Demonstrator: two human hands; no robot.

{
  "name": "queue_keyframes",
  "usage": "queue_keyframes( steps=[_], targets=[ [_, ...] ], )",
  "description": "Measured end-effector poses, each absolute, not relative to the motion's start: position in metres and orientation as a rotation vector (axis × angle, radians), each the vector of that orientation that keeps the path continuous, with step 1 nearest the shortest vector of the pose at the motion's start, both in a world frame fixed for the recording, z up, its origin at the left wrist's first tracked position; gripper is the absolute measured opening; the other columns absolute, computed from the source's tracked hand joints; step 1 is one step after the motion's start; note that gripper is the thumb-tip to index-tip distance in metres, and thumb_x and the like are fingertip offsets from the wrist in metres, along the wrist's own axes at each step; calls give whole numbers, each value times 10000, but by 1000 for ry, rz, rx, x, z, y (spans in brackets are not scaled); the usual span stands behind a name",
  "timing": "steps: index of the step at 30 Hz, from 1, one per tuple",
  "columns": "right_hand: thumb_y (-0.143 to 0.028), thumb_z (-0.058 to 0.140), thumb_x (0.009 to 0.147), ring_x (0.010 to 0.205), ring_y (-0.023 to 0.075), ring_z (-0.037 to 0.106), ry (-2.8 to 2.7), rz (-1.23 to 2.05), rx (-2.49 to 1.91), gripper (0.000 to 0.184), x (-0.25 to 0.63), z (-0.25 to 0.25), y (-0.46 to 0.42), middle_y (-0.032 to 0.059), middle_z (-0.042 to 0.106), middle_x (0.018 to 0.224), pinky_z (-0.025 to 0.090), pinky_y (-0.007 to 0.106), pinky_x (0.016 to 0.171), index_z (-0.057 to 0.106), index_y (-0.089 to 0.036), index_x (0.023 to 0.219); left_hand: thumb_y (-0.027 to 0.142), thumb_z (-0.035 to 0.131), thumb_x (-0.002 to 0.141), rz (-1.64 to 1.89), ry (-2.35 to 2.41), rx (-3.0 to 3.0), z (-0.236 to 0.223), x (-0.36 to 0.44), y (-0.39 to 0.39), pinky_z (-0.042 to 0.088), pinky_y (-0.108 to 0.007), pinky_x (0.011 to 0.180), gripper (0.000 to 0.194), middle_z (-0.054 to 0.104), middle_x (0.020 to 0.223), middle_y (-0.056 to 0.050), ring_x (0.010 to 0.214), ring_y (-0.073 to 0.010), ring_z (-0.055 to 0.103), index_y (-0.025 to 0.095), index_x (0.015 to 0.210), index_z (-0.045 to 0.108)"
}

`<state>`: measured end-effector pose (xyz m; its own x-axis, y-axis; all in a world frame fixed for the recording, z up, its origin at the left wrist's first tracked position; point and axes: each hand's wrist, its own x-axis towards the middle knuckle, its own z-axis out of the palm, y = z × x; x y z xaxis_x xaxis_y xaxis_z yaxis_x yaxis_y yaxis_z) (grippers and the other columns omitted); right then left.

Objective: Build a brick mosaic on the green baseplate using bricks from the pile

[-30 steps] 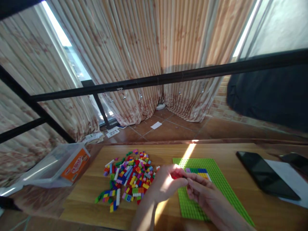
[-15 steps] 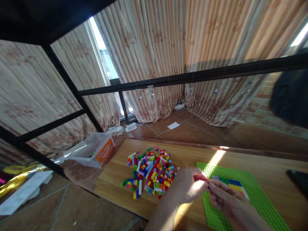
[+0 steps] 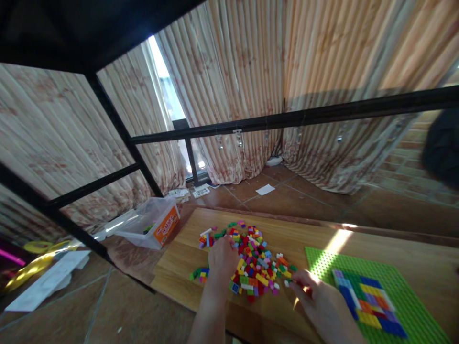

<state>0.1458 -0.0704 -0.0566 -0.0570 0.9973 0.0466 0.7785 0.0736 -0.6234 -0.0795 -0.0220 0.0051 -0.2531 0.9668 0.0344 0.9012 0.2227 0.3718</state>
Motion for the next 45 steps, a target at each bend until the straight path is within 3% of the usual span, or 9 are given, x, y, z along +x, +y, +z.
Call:
queue_keyframes(
  steps=[11, 16, 21, 25, 28, 33, 39, 45],
  targets=[
    [-368, 382, 875, 615, 188, 633, -1958, 587, -1602, 255, 131, -55, -74, 26, 691, 735, 425, 284, 576, 604, -242, 886, 159, 478, 799, 300, 2351, 1832, -3, -88, -19, 407, -264, 787, 184, 682, 940, -73, 959, -186, 607, 187, 878, 641],
    [-313, 384, 879, 633, 185, 627, -1904, 579, -1619, 261, 135, -39, -77, 42, 676, 723, 429, 284, 601, 622, -209, 901, 192, 498, 806, 401, 2292, 1909, 4, -86, -16, 405, -273, 744, 112, 671, 914, -73, 903, -195, 612, 182, 838, 604],
    [-384, 398, 886, 619, 178, 613, -1744, 631, -1550, 297, 151, -25, -82, 48, 676, 715, 442, 277, 579, 634, -205, 863, 191, 481, 829, 652, 1954, 2033, 6, -54, -25, 401, -251, 710, 106, 661, 860, -40, 811, -162, 604, 184, 892, 566],
    [-434, 422, 882, 604, 161, 605, -1637, 674, -1495, 333, 173, -17, -84, 35, 673, 697, 460, 251, 539, 632, -198, 986, 215, 475, 838, 685, 1518, 2128, 9, -6, -42, 395, -234, 695, 105, 639, 815, -12, 780, -141, 579, 202, 875, 573],
    [-434, 455, 874, 674, 165, 629, -1646, 677, -1474, 344, 193, -15, -85, 36, 694, 769, 490, 258, 603, 631, -206, 1061, 202, 488, 814, 639, 1349, 2155, 11, 26, -53, 388, -229, 682, 94, 624, 809, 5, 780, -134, 558, 215, 833, 579],
    [-395, 501, 862, 860, 180, 647, -1755, 724, -1458, 260, 228, -12, -91, 21, 710, 895, 502, 272, 756, 688, -260, 981, 181, 516, 789, 657, 1244, 2154, 8, 59, -65, 386, -232, 695, 81, 615, 852, 16, 808, -133, 547, 224, 830, 571],
    [-333, 485, 866, 817, 167, 663, -1850, 776, -1550, 213, 271, -9, -104, -16, 712, 830, 502, 243, 715, 680, -279, 930, 192, 500, 813, 638, 1141, 2184, 0, 86, -68, 395, -235, 695, 92, 622, 872, 24, 817, -133, 556, 238, 845, 573],
    [-315, 523, 831, 696, 170, 647, -1777, 550, -1713, 178, 314, -22, -105, 17, 702, 817, 493, 273, 649, 689, -256, 855, 145, 468, 785, 634, 1271, 2149, -8, 99, -60, 430, -258, 777, 197, 626, 932, 3, 886, -154, 569, 249, 904, 585]
  ],
)
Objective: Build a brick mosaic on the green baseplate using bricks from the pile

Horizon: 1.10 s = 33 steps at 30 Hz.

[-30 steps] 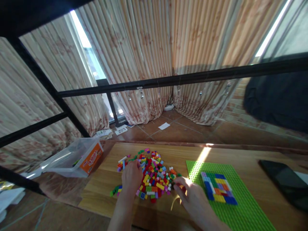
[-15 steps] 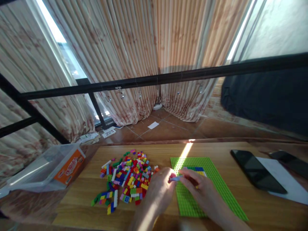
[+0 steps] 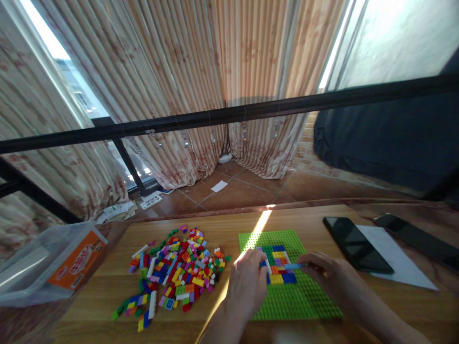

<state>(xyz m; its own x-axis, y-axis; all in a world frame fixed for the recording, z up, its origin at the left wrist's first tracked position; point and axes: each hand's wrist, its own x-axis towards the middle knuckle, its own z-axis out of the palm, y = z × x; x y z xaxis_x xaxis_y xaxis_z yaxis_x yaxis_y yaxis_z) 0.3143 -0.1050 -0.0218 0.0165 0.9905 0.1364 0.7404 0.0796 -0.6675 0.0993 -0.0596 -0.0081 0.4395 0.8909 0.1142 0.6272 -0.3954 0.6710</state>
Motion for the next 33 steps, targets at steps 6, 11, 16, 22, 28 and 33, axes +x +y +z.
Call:
queue_keyframes(
  steps=[6, 11, 16, 22, 28, 33],
  targets=[
    [-300, 521, 814, 720, 166, 620, -1735, 610, -1662, 198, 315, -32, -98, 37, 658, 862, 480, 287, 644, 710, -249, 842, 199, 452, 812, 577, 1492, 1940, -9, 108, -52, 432, -304, 884, 294, 632, 1045, -39, 995, -191, 581, 238, 1076, 576],
    [-259, 506, 814, 722, 160, 620, -1765, 640, -1722, 199, 302, -26, -96, 15, 655, 821, 470, 291, 676, 704, -256, 791, 237, 454, 820, 630, 1501, 1925, -14, 111, -49, 351, -288, 1028, 388, 544, 1252, -78, 1194, -189, 478, 173, 1195, 530],
    [-235, 512, 802, 703, 158, 619, -1773, 597, -1729, 174, 300, -28, -93, 13, 666, 783, 471, 291, 675, 685, -231, 787, 250, 485, 796, 647, 1463, 1917, -18, 115, -48, 371, -279, 995, 397, 562, 1212, -69, 1137, -183, 506, 172, 1184, 518],
    [-213, 540, 761, 654, 155, 608, -1721, 589, -1759, 122, 301, -34, -92, 6, 665, 719, 463, 290, 636, 663, -212, 755, 270, 530, 763, 586, 1484, 1903, -14, 121, -53, 397, -304, 927, 421, 567, 1168, -71, 1071, -202, 514, 185, 1175, 515],
    [-222, 541, 751, 628, 152, 599, -1692, 612, -1766, 117, 299, -33, -93, 0, 660, 700, 445, 282, 598, 657, -212, 738, 259, 553, 734, 557, 1516, 1899, -15, 126, -54, 383, -328, 953, 465, 544, 1203, -90, 1118, -228, 485, 174, 1188, 508],
    [-234, 555, 742, 623, 155, 606, -1679, 648, -1756, 128, 302, -35, -93, 3, 678, 712, 451, 283, 589, 673, -214, 785, 261, 553, 736, 578, 1500, 1912, -16, 126, -53, 380, -333, 961, 452, 553, 1187, -85, 1122, -232, 484, 182, 1179, 515]
  ],
)
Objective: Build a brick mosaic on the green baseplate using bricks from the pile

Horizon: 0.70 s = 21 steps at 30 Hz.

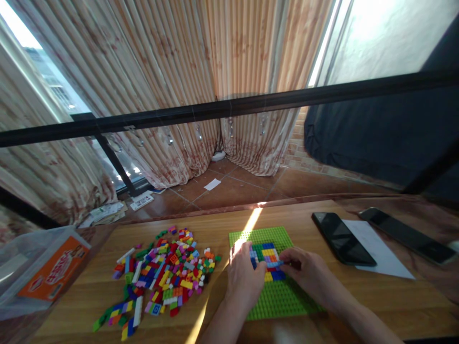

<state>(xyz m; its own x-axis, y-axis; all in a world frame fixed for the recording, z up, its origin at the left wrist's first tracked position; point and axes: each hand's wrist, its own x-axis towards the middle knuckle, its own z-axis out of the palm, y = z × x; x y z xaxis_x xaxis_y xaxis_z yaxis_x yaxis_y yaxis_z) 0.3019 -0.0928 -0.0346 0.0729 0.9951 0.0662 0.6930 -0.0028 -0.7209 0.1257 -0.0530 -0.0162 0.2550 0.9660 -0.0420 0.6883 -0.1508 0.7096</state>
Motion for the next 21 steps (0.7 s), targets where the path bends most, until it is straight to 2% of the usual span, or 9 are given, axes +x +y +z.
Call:
queue_keyframes(
  steps=[8, 21],
  targets=[
    [-267, 567, 744, 585, 155, 597, -1681, 667, -1816, 131, 308, -38, -92, -5, 669, 663, 440, 283, 567, 672, -214, 799, 241, 443, 814, 624, 1476, 1856, -13, 121, -51, 401, -312, 939, 365, 578, 1176, -80, 1082, -205, 531, 180, 1166, 519],
    [-304, 540, 795, 626, 162, 605, -1743, 789, -1739, 135, 316, -29, -99, -8, 669, 690, 440, 283, 590, 646, -222, 774, 204, 394, 838, 646, 1470, 1807, -18, 112, -45, 371, -290, 1008, 388, 571, 1224, -94, 1152, -191, 505, 143, 1195, 533]
  ],
)
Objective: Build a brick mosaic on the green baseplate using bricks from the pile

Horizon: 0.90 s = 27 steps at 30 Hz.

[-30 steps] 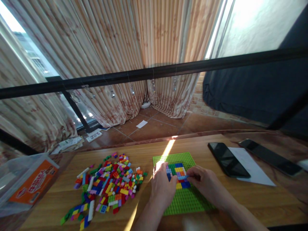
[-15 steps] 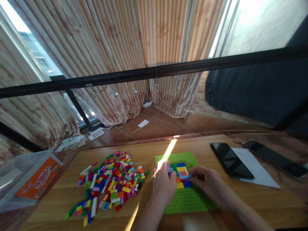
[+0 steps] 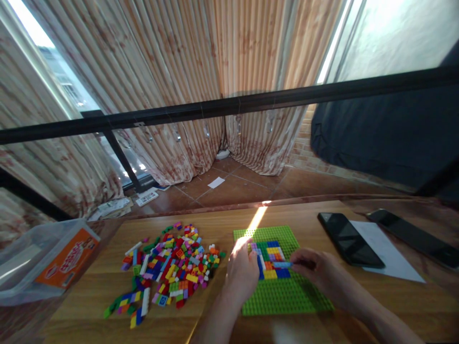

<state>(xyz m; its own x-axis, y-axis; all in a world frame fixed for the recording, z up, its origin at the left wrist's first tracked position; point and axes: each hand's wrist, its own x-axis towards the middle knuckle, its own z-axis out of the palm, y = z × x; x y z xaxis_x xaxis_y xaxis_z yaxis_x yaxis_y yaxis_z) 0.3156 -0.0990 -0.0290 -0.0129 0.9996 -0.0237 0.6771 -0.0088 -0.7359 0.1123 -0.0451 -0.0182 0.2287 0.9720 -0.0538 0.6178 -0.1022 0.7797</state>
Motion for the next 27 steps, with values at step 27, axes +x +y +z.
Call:
queue_keyframes(
  steps=[27],
  targets=[
    [-245, 533, 812, 812, 165, 619, -1851, 650, -1702, 136, 270, -29, -96, 10, 627, 882, 466, 295, 766, 639, -252, 727, 194, 623, 598, 600, 1375, 1495, -30, 93, -49, 341, -207, 522, 382, 583, 583, 54, 561, -114, 507, 172, 979, 635]
  ],
)
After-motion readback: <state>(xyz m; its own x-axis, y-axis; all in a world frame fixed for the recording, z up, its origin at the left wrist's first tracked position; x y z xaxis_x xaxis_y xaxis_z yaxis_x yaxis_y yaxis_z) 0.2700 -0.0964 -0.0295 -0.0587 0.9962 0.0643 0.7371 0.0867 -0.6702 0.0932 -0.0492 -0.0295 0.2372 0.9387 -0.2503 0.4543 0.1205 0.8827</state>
